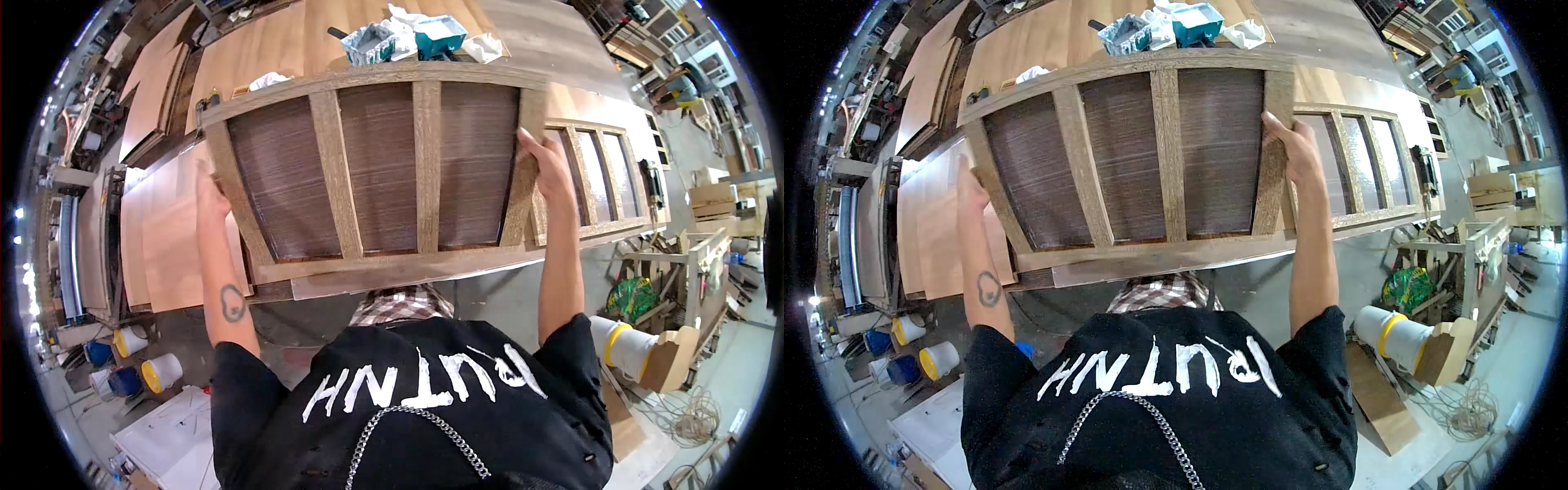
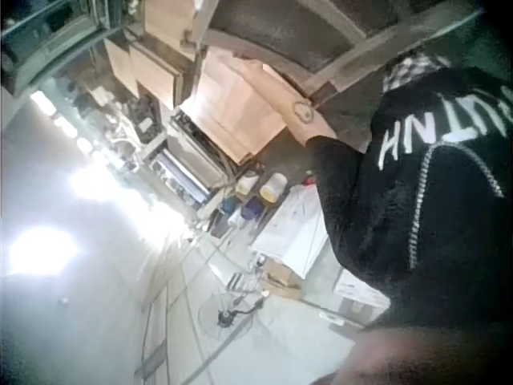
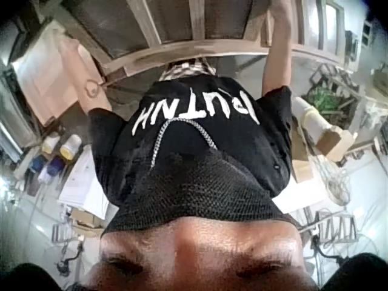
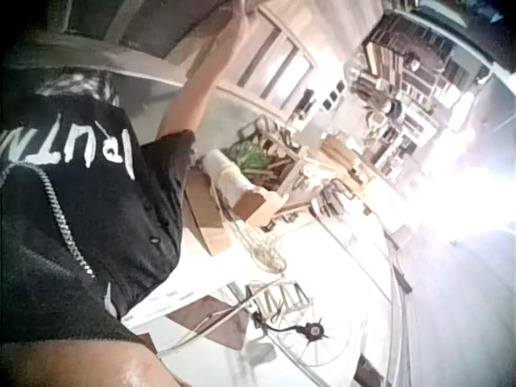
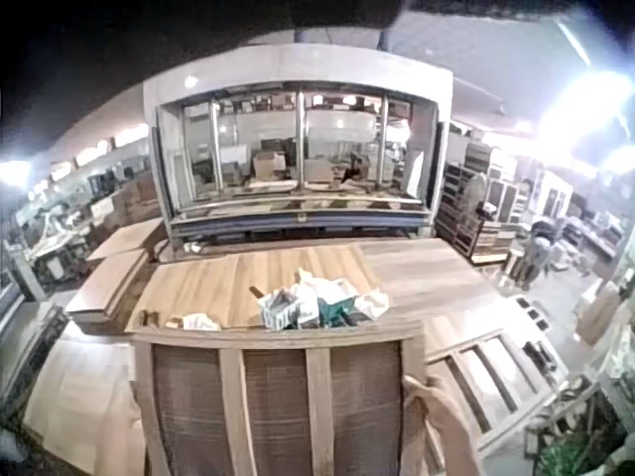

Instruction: The person picks up wood panels, positions them on a wooden frame, and attaches them using a pneumatic nail gun. They wipe their hands with a cloth.

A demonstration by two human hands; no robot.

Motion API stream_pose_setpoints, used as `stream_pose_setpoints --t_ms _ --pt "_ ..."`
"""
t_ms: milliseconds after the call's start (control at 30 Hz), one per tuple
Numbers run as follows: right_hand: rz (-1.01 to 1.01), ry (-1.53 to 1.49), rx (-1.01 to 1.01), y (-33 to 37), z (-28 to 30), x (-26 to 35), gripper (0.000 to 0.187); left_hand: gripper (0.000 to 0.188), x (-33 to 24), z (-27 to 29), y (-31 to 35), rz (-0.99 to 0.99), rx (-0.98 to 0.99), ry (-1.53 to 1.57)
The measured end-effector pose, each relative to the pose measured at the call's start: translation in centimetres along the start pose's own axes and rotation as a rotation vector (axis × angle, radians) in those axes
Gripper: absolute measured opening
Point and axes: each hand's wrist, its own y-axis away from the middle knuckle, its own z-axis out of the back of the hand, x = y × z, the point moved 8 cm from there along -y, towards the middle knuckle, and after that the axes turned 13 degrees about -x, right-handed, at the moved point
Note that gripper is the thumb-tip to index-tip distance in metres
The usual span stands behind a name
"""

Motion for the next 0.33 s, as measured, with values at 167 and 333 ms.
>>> stream_pose_setpoints --t_ms 167,333 --pt "-0.140 0.075 0.097 -6.6 -4.7 -9.0 0.044 0.060 1.5 5.7 -12.6 -0.066 -0.173 -0.260" --pt "-0.020 0.779 -0.025 -7.2 -5.8 -11.0 0.056 0.073 6.8 6.0 -10.4 -0.155 -0.261 -0.516"
